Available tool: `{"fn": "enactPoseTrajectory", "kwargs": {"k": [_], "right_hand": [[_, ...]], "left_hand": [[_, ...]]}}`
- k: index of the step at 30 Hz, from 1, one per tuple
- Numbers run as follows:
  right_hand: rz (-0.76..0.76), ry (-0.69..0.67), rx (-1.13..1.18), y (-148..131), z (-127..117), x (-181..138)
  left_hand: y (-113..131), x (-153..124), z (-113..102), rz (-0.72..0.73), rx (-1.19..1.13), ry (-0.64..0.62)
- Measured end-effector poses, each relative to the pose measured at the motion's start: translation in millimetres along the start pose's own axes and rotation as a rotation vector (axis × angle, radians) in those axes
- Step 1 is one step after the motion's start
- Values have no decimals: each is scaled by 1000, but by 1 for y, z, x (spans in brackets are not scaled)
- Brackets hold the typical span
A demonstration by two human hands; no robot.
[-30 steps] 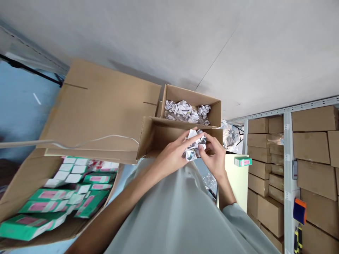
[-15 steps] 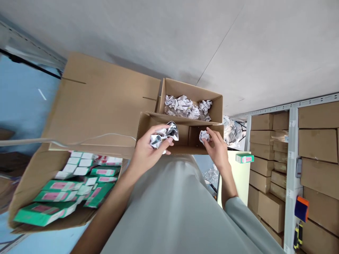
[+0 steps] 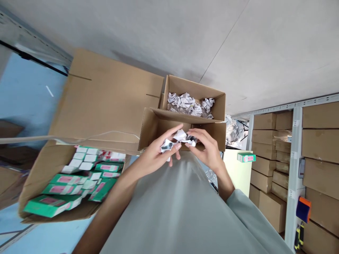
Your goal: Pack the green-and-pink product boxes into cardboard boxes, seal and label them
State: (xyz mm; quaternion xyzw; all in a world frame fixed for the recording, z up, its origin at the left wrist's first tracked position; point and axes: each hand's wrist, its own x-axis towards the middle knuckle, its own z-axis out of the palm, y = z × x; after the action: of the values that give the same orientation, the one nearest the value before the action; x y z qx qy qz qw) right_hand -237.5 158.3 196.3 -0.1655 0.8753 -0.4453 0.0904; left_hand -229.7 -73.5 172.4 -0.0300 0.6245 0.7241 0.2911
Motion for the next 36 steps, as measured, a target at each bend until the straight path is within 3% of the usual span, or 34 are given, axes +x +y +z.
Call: {"fn": "enactPoseTrajectory", "kwargs": {"k": [5, 10, 13, 18, 21, 29, 32, 36], "right_hand": [[106, 162, -124, 9, -3, -1], [299, -57, -341, 31, 0, -1], [323, -123, -379, 29, 2, -1], [16, -150, -160, -12, 12, -1], [-108, -186, -157, -27, 24, 3], [-149, -123, -105, -9, 41, 14], [-52, -70, -13, -7, 49, 19], [31, -132, 62, -8, 62, 27]], "left_hand": [[-1, -7, -19, -21, 68, 236], [-3, -11, -25, -54, 34, 432], [-5, -12, -18, -51, -34, 410], [-10, -10, 3, -45, -136, 283], [-9, -10, 13, -45, -78, 255], [-18, -22, 4, 79, -12, 199], [-25, -26, -2, 145, -4, 257], [-32, -26, -9, 175, 93, 489]]}}
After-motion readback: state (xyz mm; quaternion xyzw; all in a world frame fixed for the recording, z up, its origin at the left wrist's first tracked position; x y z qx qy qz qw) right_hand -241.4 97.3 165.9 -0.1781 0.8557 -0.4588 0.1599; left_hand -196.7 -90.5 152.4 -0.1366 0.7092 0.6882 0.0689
